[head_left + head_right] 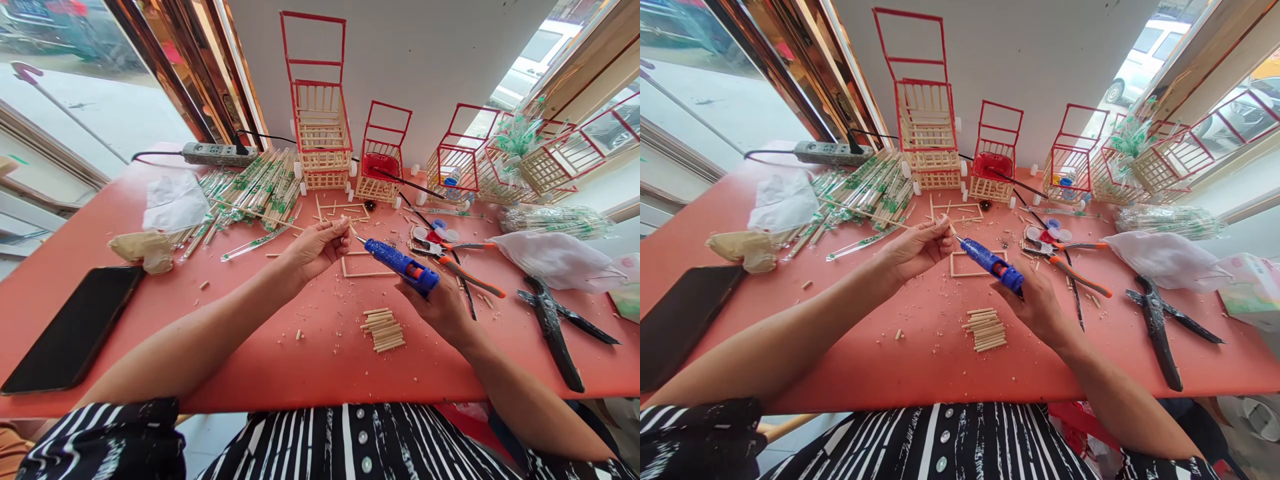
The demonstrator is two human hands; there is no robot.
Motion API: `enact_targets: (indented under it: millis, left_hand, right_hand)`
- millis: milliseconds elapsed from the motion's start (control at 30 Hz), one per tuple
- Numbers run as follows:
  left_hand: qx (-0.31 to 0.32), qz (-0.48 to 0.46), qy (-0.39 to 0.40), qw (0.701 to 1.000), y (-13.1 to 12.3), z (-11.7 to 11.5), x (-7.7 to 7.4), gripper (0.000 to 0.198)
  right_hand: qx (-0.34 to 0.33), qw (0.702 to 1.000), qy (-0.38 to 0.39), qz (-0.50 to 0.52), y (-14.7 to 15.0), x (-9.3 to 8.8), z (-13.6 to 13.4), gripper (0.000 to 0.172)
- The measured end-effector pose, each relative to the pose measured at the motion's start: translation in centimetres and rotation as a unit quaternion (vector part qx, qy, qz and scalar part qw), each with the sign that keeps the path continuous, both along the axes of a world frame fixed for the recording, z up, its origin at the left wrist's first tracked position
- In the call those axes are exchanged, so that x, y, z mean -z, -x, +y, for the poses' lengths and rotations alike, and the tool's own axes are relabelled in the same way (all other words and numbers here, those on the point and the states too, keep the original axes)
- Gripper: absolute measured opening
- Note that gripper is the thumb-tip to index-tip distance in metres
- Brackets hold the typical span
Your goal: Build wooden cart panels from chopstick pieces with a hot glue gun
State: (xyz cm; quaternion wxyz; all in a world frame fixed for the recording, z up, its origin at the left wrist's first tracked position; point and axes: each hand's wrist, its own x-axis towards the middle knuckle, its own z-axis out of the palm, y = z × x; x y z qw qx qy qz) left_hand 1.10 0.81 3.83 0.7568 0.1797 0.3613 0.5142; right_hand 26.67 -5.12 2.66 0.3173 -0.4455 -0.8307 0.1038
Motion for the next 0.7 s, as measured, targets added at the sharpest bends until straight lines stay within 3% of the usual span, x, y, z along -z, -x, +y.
enact_targets:
  millis: [267, 367, 500, 633, 700]
  left_hand:
    - [0.018, 0.027, -0.008, 0.999, 0.0, 0.1, 0.2, 0.032]
    - [0.021, 0.035, -0.009, 0.999, 0.1, 0.0, -0.2, 0.031]
    - [0.016, 0.030, -0.035, 0.999, 0.4, -0.1, -1.3, 0.033]
    - [0.024, 0.026, -0.087, 0.996, 1.1, -0.3, -3.0, 0.032]
    - [0.029, 0.028, -0.115, 0.993, 1.5, -0.3, -3.6, 0.033]
  right_hand:
    - [0.012, 1.000, -0.008, 0.002, -0.3, -0.5, 0.1, 0.023]
    - [0.000, 1.000, -0.018, -0.008, -0.4, -1.1, 0.0, 0.011]
    - [-0.015, 0.996, -0.070, -0.048, -1.3, -2.7, 0.2, 0.035]
    - [0.058, 0.984, -0.150, -0.079, -4.9, -5.8, 0.6, 0.047]
    - [0.120, 0.970, -0.185, -0.098, -8.1, -6.8, 0.8, 0.042]
